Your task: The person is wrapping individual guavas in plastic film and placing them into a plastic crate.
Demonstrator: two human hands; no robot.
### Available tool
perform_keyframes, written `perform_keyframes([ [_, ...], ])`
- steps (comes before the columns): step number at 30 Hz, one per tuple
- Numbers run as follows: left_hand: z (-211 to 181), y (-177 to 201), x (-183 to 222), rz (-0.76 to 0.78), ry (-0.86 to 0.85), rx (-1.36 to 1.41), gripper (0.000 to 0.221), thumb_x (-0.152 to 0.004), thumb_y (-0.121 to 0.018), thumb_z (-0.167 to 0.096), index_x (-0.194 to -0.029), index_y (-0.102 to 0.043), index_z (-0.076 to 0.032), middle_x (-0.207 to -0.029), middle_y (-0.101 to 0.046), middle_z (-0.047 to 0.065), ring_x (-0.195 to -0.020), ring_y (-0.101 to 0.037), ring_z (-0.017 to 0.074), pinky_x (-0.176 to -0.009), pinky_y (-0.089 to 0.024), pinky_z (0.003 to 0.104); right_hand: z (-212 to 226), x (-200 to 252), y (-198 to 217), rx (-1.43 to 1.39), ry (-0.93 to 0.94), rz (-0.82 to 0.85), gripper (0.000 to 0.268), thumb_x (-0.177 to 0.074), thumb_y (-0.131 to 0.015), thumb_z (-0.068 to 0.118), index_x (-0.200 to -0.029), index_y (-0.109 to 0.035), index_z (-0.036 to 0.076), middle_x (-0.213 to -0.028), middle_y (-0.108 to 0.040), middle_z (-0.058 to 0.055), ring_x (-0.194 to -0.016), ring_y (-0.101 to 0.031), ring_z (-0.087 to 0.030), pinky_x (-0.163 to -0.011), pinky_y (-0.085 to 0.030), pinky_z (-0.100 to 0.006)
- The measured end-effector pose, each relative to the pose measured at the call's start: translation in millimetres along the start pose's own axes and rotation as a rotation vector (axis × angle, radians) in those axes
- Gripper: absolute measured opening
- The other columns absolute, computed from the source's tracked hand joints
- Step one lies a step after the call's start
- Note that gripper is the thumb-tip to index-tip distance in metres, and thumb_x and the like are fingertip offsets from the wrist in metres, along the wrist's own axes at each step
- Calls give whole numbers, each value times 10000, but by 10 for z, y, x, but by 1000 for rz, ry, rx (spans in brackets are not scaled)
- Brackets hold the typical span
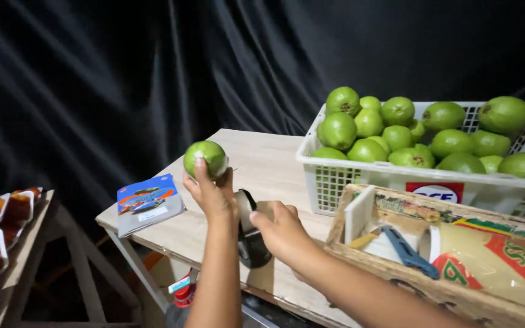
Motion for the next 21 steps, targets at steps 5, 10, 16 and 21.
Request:
perform_keyframes([
  [5, 292, 226, -175, 79, 35, 6, 764, -903, -770, -504, -1517, -344, -343, -1539, -307, 292, -1316, -508, 586, -1195, -177, 705, -878, -688, -346, 172, -273, -67, 773, -909, -535, 683, -1374, -650, 75, -1355, -562, -191, -1238, -559, -392, -1040, -424, -491],
  [10, 402, 300, -252, 94, -49, -26, 721, -900, -802, -318, -1498, -402, -265, -1428, -460, 291, -1266, -565, 487, -1133, -344, 649, -1063, -783, -376, 52, -336, -99, 654, -881, -629, 594, -1298, -724, 99, -1311, -680, -170, -1252, -593, -402, -1017, -468, -466],
  [16, 324, 388, -270, 119, -178, -182, 740, -864, -837, -286, -1483, -440, -207, -1361, -570, 250, -1233, -584, 353, -1047, -511, 520, -858, -702, -427, -107, -291, -99, 502, -902, -644, 287, -1248, -687, -74, -1322, -663, -255, -1298, -591, -388, -1022, -504, -479],
  [21, 307, 482, -311, 89, -218, -290, 706, -869, -819, -326, -1465, -468, -188, -1324, -607, 242, -1192, -602, 314, -989, -555, 477, -882, -705, -417, -202, -307, -122, 413, -833, -677, 204, -1125, -721, -84, -1156, -687, -258, -1128, -671, -350, -851, -580, -465],
])
Point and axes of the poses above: each hand's wrist, its own x-axis away from the middle knuckle, its own y-axis out of the back of the hand, z = x × y, the point moved 8 cm from there along -x, towards the middle knuckle
